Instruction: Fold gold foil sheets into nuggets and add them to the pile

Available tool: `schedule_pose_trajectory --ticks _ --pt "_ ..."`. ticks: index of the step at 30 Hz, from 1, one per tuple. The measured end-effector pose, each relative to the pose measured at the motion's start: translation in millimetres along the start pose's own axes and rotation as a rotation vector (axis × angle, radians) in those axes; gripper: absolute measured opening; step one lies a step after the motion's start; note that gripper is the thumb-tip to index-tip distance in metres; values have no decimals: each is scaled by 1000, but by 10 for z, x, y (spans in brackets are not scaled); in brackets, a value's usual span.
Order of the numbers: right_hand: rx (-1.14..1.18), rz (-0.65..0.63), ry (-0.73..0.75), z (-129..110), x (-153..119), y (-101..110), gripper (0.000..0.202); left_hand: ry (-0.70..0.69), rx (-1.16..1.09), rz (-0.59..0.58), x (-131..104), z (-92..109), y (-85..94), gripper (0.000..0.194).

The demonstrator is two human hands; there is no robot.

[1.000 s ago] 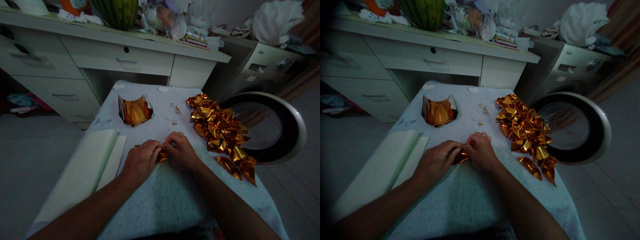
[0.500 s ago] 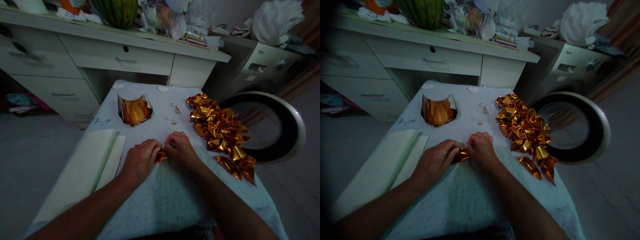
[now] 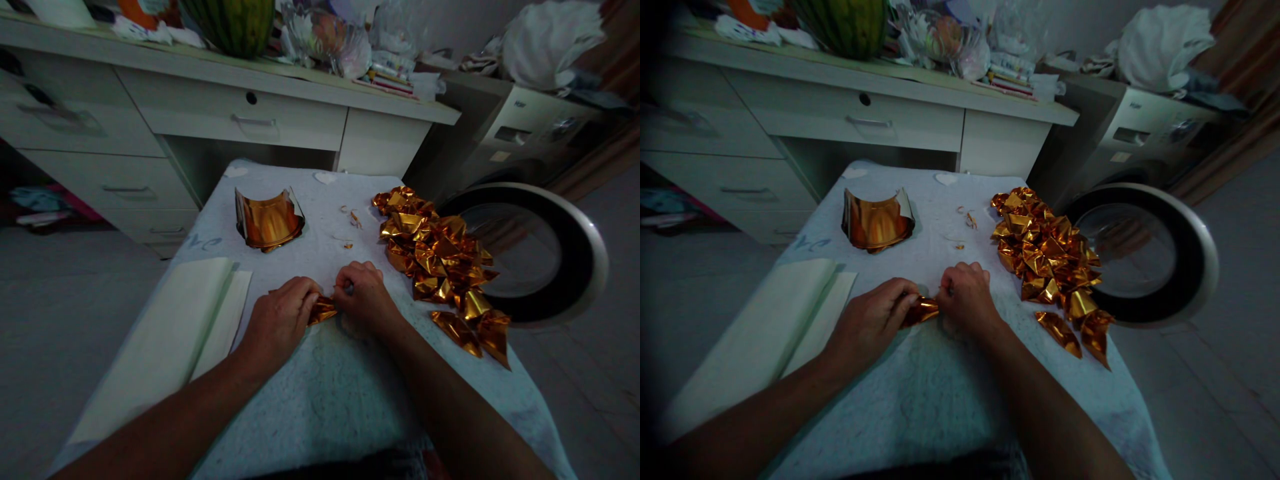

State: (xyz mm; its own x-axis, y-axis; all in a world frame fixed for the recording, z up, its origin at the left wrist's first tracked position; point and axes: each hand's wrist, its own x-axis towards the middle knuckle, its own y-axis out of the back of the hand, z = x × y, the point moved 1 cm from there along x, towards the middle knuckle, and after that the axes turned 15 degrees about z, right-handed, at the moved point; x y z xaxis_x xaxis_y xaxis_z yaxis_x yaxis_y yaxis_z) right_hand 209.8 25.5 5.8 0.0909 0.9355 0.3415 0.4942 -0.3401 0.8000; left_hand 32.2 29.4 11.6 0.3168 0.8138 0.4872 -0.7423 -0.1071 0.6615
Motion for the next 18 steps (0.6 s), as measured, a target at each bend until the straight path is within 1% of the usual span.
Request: schedule_pose_trajectory --ticks 4,7,9,11,13,16,18 --pt "21 -8 4 29 10 18 10 16 6 -14 -5 -16 -9 15" --pt "96 -6 3 59 25 34 10 30 -6 17 -14 -13 -18 10" --pt "162 7 10 76 37 44 11 59 -17 52 -20 -7 -21 22" --pt "216 19 22 86 50 51 12 72 -13 51 -26 -2 -23 28" --pt "242 26 32 89 60 53 13 33 -10 1 -29 -2 -32 25" --pt "255 36 61 86 67 50 14 -70 -26 -101 -32 -14 -60 18" --pt "267 33 80 83 63 49 14 -120 -24 -127 -36 -26 -85 18"
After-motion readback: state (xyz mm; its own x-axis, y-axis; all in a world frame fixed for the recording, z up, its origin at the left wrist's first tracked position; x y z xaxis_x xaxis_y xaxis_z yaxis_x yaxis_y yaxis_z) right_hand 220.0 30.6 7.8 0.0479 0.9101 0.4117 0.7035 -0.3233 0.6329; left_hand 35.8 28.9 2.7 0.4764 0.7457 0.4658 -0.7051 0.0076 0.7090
